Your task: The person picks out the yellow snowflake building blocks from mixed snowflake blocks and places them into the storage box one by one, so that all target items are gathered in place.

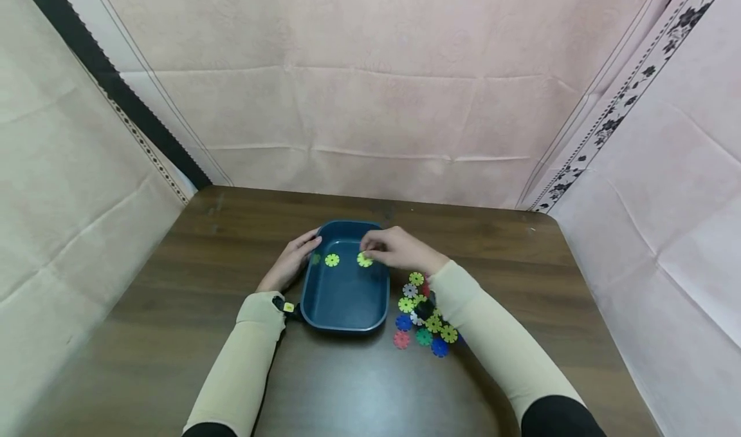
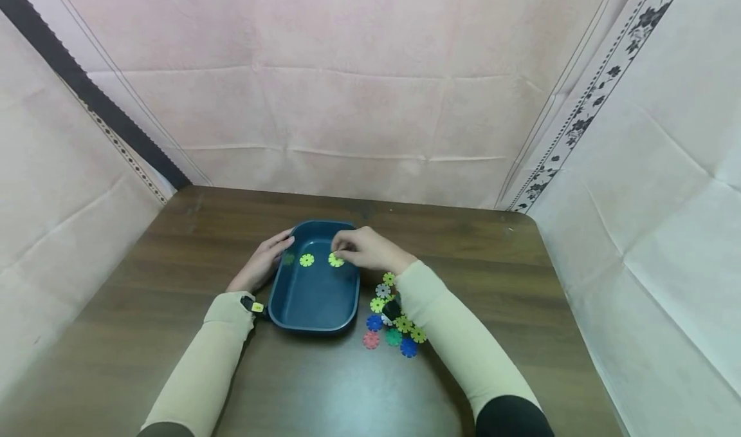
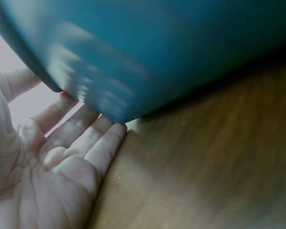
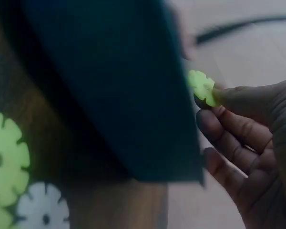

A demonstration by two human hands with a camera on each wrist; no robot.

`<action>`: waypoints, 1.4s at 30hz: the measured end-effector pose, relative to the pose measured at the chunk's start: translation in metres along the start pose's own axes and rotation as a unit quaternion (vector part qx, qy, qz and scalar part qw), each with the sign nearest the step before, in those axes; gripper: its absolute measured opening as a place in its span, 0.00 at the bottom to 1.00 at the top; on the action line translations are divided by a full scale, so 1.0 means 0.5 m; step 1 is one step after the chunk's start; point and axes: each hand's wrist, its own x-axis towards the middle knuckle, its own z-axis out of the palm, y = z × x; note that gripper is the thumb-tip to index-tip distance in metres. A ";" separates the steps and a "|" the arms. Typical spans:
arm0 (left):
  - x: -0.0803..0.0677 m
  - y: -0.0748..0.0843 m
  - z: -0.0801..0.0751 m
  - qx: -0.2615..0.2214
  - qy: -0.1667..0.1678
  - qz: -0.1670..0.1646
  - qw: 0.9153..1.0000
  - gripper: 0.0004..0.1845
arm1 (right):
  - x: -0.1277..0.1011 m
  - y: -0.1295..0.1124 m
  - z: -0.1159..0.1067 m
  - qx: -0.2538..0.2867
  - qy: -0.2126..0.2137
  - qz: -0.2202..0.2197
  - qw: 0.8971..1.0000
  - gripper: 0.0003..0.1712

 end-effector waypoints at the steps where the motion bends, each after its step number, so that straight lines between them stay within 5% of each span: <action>1: 0.000 -0.001 0.001 0.001 -0.001 -0.002 1.000 0.37 | 0.017 -0.003 0.007 -0.012 -0.025 -0.007 1.000 0.06; 6: 0.000 -0.001 0.005 0.005 0.001 -0.018 1.000 0.36 | 0.068 -0.005 0.027 -0.055 -0.080 -0.011 0.995 0.06; 26: -0.001 -0.003 -0.001 0.003 -0.009 -0.003 1.000 0.36 | 0.091 0.010 0.037 -0.068 -0.091 0.050 0.992 0.11; 34: 0.004 -0.003 0.000 -0.003 -0.009 0.014 1.000 0.35 | 0.060 0.017 -0.008 -0.049 -0.016 0.030 0.998 0.13; 42: 0.002 -0.003 0.000 -0.003 -0.006 0.013 1.000 0.35 | -0.037 0.039 -0.032 0.020 0.100 0.037 0.994 0.10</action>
